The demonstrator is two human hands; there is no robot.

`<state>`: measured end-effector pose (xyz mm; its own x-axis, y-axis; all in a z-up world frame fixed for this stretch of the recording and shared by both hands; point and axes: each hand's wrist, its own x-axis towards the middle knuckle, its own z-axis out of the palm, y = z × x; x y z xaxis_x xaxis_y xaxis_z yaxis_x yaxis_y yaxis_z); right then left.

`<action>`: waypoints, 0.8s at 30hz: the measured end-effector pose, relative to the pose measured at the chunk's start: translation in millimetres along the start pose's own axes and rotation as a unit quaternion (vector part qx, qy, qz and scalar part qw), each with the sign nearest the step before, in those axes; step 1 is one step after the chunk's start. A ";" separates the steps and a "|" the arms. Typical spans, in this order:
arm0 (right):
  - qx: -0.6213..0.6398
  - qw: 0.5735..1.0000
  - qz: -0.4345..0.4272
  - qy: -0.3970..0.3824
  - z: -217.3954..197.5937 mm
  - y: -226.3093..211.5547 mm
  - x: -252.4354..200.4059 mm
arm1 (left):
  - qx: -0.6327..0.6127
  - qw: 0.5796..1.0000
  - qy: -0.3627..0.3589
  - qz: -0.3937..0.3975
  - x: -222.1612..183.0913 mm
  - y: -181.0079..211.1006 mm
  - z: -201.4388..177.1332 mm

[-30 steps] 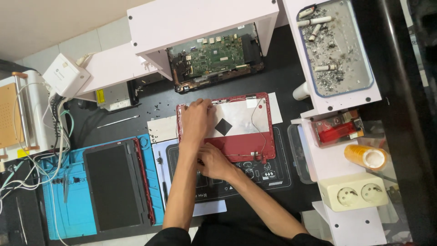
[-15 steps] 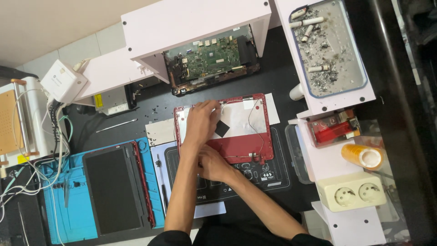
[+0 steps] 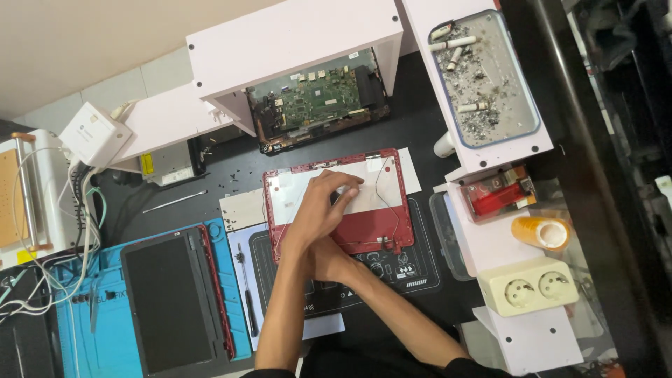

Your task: The person disassembles a laptop screen assembly on a workbench. They use a screwdriver to remove screws from the bezel, then detach the screen panel and disconnect the ribbon cable from the back of the assembly.

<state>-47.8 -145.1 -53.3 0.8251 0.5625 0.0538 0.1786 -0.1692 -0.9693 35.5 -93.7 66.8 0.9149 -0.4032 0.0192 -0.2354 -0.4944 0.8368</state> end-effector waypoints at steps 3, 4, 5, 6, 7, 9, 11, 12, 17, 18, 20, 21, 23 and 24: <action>0.009 1.000 -0.019 0.011 -3.0 -4.7 -1.9 | 0.002 1.000 0.003 0.004 -9.6 2.2 -3.5; 0.005 1.000 -0.021 0.012 -3.1 -2.1 -1.3 | 0.001 1.000 0.005 0.007 -10.6 2.9 -4.4; 0.001 1.000 -0.002 0.000 -1.8 -0.1 -2.5 | 0.006 1.000 0.007 -0.003 -13.4 3.7 -4.8; -0.004 1.000 0.017 -0.012 -0.5 2.1 -3.6 | 0.011 1.000 0.008 -0.014 -16.3 4.2 -5.1; -0.006 1.000 0.017 -0.012 -5.5 -5.1 -5.9 | 0.009 1.000 0.009 -0.013 -19.7 3.5 -5.3; -0.050 0.997 0.027 -0.048 -16.7 -19.4 -9.2 | 0.006 0.999 0.035 -0.034 -24.6 2.0 -5.9; -0.062 0.997 0.004 -0.035 -40.7 -45.4 -23.3 | -0.009 0.997 0.054 -0.044 -30.6 -1.0 -11.5; -0.070 0.997 -0.020 -0.022 -52.6 -58.6 -30.0 | -0.022 0.995 0.073 -0.058 -33.1 -2.8 -14.4; -0.119 0.970 0.048 0.209 -119.9 -86.1 -25.9 | -0.053 0.986 0.111 -0.116 -45.5 -2.9 -20.9; -0.179 0.934 0.059 0.304 -130.9 -80.2 -20.8 | -0.057 0.980 0.107 -0.155 -47.2 2.3 -22.4; -0.243 0.913 0.048 0.325 -148.2 -66.3 -9.4 | -0.059 0.982 0.098 -0.150 -51.9 -6.7 -15.2; -0.305 0.888 0.037 0.343 -157.0 -59.8 -4.0 | -0.061 0.983 0.089 -0.148 -54.4 -10.8 -11.5; -0.335 0.879 0.064 0.334 -164.3 -32.3 -1.3 | -0.057 0.988 0.091 -0.111 -60.2 -22.3 -0.2; -0.362 0.869 0.092 0.325 -168.0 -18.4 0.4 | -0.052 0.991 0.094 -0.074 -62.7 -28.3 5.1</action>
<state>39.3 -277.8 4.9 0.9617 -0.0640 0.2666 0.1082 -0.8047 -0.5837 -16.9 -58.4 39.1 0.9841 -0.1771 -0.0156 -0.0673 -0.4523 0.8893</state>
